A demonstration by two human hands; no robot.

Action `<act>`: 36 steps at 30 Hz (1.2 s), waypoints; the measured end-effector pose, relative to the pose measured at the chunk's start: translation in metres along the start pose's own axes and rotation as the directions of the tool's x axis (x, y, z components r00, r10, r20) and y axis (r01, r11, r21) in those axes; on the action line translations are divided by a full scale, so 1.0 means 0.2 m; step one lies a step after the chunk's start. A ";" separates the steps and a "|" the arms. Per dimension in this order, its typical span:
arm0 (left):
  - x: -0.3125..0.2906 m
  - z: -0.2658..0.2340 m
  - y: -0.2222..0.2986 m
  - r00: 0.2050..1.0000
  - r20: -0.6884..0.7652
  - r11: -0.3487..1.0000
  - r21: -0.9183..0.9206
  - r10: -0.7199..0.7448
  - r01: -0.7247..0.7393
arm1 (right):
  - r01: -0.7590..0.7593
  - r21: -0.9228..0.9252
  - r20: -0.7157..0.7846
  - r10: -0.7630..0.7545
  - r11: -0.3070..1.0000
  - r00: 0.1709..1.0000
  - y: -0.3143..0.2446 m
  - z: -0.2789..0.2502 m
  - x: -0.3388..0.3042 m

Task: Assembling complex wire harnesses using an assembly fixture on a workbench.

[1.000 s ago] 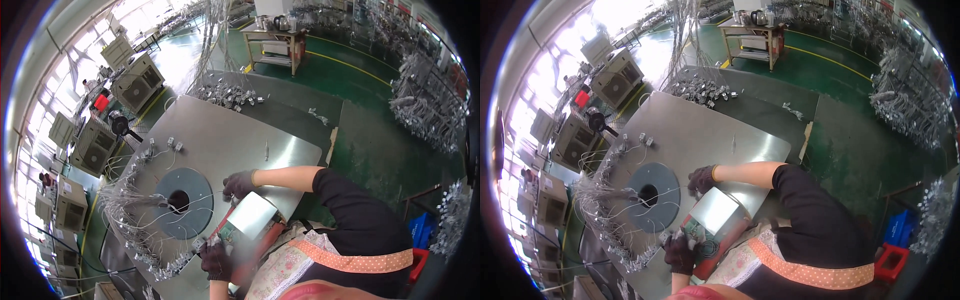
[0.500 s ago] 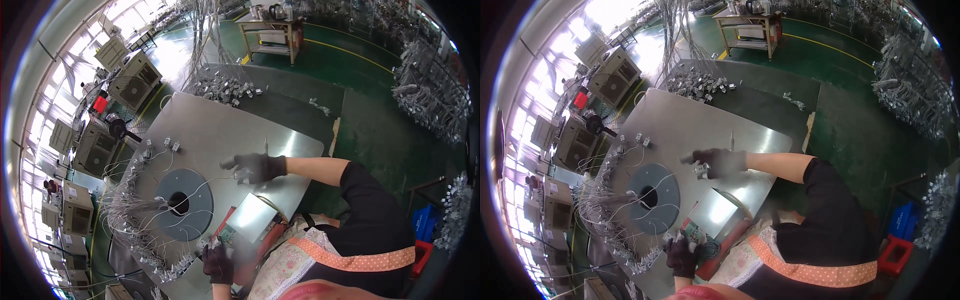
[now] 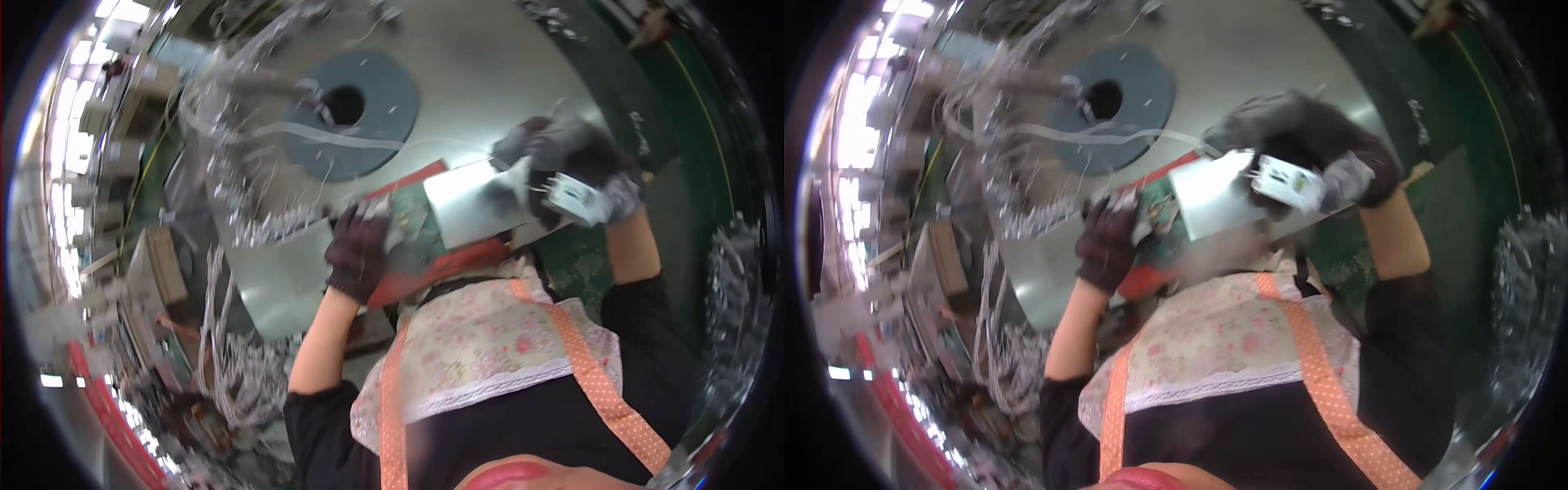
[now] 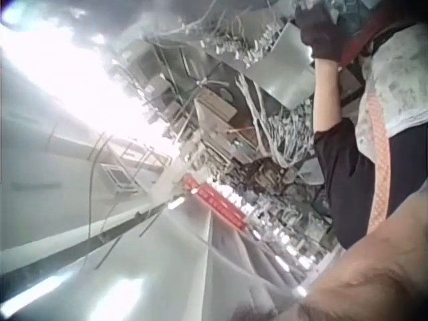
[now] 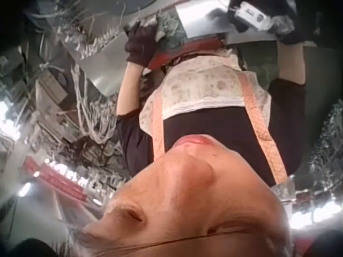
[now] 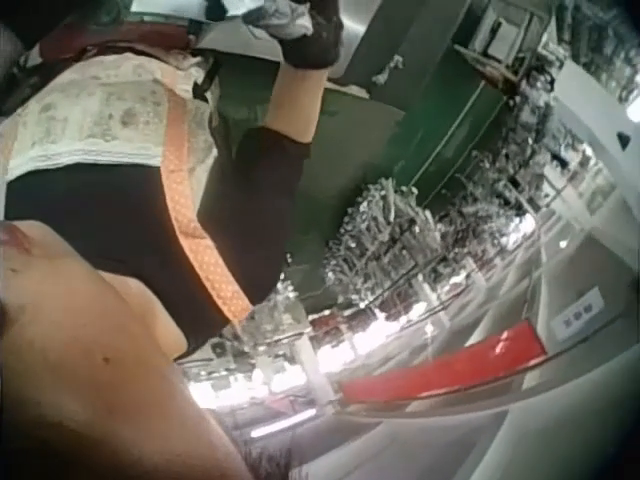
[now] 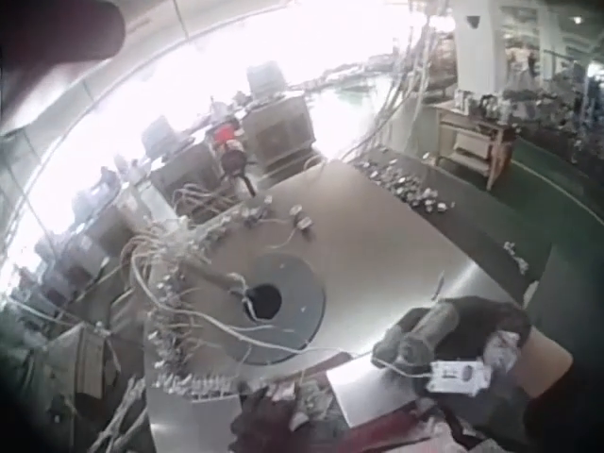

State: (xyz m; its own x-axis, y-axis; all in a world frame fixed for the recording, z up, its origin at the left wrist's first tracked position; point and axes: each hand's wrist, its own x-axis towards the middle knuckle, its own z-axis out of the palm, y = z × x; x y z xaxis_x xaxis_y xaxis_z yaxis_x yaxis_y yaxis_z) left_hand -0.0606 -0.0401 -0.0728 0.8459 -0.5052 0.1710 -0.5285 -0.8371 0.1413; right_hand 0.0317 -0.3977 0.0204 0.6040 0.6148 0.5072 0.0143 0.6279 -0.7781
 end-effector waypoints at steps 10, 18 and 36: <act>-0.03 -0.01 0.01 0.993 0.035 0.993 -0.008 -0.116 0.117 | 0.036 -0.240 0.414 0.069 0.970 0.908 -0.04 0.06 0.13; -0.01 -0.03 0.01 0.985 0.107 0.990 -0.013 -0.135 0.137 | -0.397 0.371 -0.040 0.441 0.840 0.896 0.33 0.03 0.16; -0.03 -0.04 0.04 0.994 0.034 0.994 -0.022 -0.106 0.107 | -0.495 0.275 -0.134 0.543 0.824 0.829 0.31 0.21 0.21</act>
State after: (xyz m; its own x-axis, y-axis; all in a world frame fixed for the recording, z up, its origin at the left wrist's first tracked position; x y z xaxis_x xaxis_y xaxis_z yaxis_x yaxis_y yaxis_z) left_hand -0.0696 -0.0420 -0.0654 0.8992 -0.4201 0.1220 -0.4363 -0.8816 0.1802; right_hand 0.0246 -0.3132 0.0084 0.6153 0.7866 -0.0519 -0.5067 0.3442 -0.7904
